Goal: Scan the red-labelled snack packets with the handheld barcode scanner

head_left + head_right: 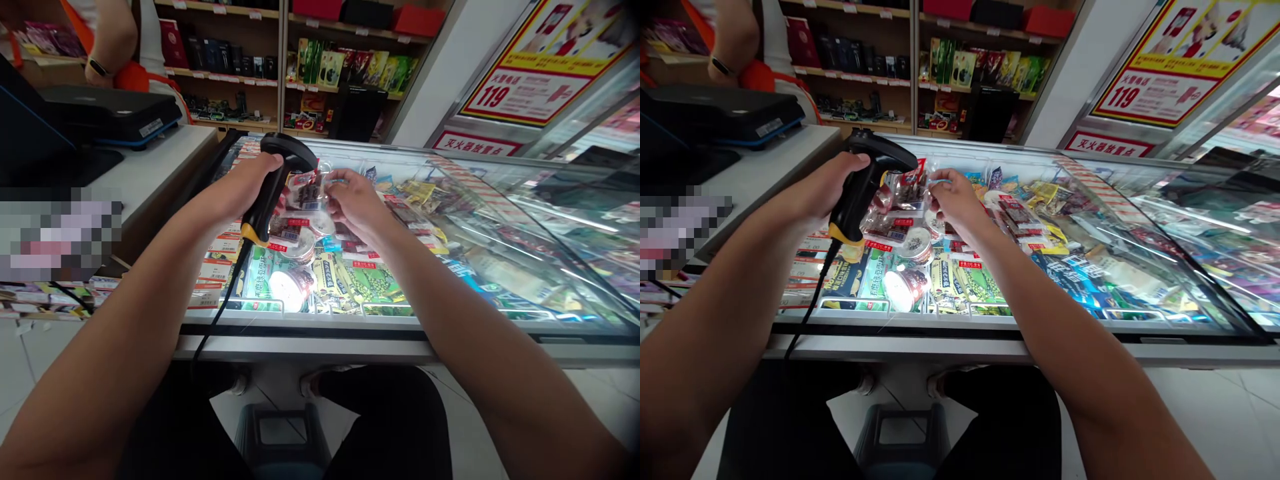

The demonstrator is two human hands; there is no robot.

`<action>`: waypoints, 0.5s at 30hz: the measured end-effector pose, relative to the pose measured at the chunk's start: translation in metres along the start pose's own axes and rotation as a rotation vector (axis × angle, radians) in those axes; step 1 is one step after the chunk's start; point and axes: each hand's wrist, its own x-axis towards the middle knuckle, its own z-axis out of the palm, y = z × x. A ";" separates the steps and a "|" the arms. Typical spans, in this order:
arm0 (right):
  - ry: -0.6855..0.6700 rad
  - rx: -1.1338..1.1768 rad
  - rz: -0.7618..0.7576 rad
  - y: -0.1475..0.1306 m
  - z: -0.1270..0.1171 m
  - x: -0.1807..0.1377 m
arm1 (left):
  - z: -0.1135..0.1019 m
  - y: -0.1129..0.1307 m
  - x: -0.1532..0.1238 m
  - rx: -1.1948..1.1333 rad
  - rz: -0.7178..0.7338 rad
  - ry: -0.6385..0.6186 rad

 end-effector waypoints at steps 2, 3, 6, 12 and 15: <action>0.046 -0.011 -0.090 0.002 -0.011 0.009 | 0.000 0.001 -0.005 -0.062 0.028 -0.156; 0.068 -0.007 -0.124 0.003 -0.016 0.014 | 0.001 0.001 -0.007 -0.077 0.031 -0.201; 0.121 0.019 -0.169 0.007 -0.027 0.025 | 0.007 -0.001 -0.010 -0.114 0.027 -0.261; 0.128 0.028 -0.157 0.008 -0.031 0.030 | 0.013 -0.003 -0.014 -0.172 0.023 -0.306; 0.129 0.038 -0.149 0.006 -0.029 0.027 | 0.012 -0.003 -0.015 -0.178 0.034 -0.298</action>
